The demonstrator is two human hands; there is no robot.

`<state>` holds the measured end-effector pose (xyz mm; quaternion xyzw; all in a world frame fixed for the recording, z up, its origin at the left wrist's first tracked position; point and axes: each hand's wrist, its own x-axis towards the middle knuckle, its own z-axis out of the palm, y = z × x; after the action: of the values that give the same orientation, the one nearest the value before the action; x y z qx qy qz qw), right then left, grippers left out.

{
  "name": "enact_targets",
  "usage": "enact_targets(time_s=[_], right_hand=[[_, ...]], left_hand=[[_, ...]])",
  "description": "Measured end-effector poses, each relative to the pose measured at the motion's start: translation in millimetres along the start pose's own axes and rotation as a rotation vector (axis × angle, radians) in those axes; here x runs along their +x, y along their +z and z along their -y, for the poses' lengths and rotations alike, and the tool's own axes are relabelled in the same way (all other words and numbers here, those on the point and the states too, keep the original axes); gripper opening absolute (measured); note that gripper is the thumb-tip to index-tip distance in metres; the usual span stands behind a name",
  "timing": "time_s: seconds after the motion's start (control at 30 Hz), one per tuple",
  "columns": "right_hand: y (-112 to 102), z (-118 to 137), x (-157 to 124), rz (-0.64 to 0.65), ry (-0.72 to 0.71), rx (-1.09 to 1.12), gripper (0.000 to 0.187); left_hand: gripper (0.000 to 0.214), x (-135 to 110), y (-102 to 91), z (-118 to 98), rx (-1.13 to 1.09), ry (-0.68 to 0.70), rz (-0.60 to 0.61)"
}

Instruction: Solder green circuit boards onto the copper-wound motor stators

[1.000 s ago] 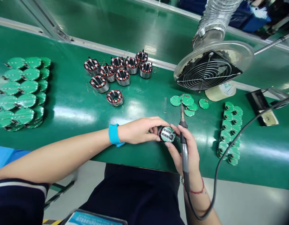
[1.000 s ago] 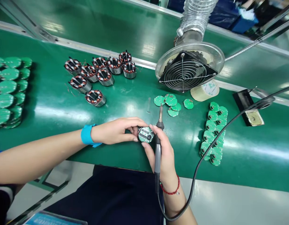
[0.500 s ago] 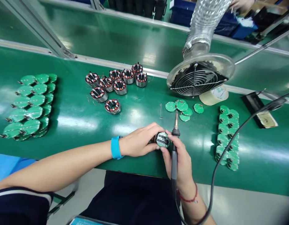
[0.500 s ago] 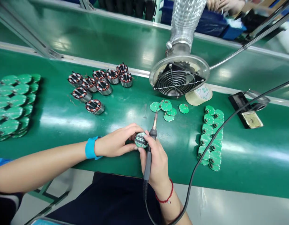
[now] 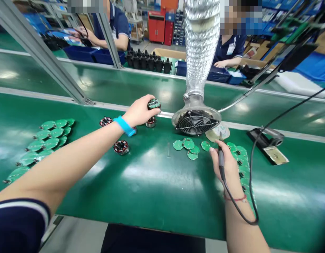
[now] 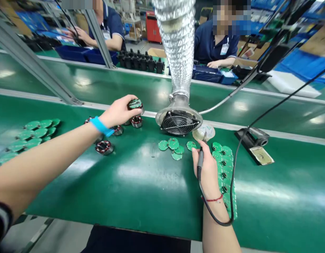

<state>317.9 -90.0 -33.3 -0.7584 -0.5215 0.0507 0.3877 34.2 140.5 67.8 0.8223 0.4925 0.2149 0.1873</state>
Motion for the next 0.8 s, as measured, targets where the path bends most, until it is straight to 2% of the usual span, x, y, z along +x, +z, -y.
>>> enact_targets(time_s=[0.07,0.17,0.23,0.33,0.43,0.53,0.67,0.8], right_hand=[[7,-10,5,0.065,0.107,0.048,0.058],[17,-15,-4,-0.004,0.122,0.145,0.062],[23,-14,-12,-0.013,0.066,0.163,0.057],[31,-13,-17,-0.035,-0.007,0.087,0.038],[40,-16,-15,-0.04,-0.038,0.01,0.034],[51,-23,-11,-0.024,-0.115,-0.108,0.04],[60,-28,-5,0.02,-0.177,-0.243,0.043],[53,-24,-3,0.049,-0.175,-0.296,0.041]], left_hand=[[0.048,46,8.8,3,0.071,-0.142,0.019],[0.051,95,30.4,8,0.113,-0.211,0.019],[0.047,113,42.9,12,0.143,-0.245,0.04],[0.043,123,50.7,21,0.207,-0.283,0.108],[0.055,116,43.6,32,0.276,-0.263,0.147],[0.067,91,29.0,40,0.314,-0.14,0.218],[0.046,40,18.3,45,0.319,0.081,0.407],[0.032,3,21.4,41,0.331,0.201,0.448]])
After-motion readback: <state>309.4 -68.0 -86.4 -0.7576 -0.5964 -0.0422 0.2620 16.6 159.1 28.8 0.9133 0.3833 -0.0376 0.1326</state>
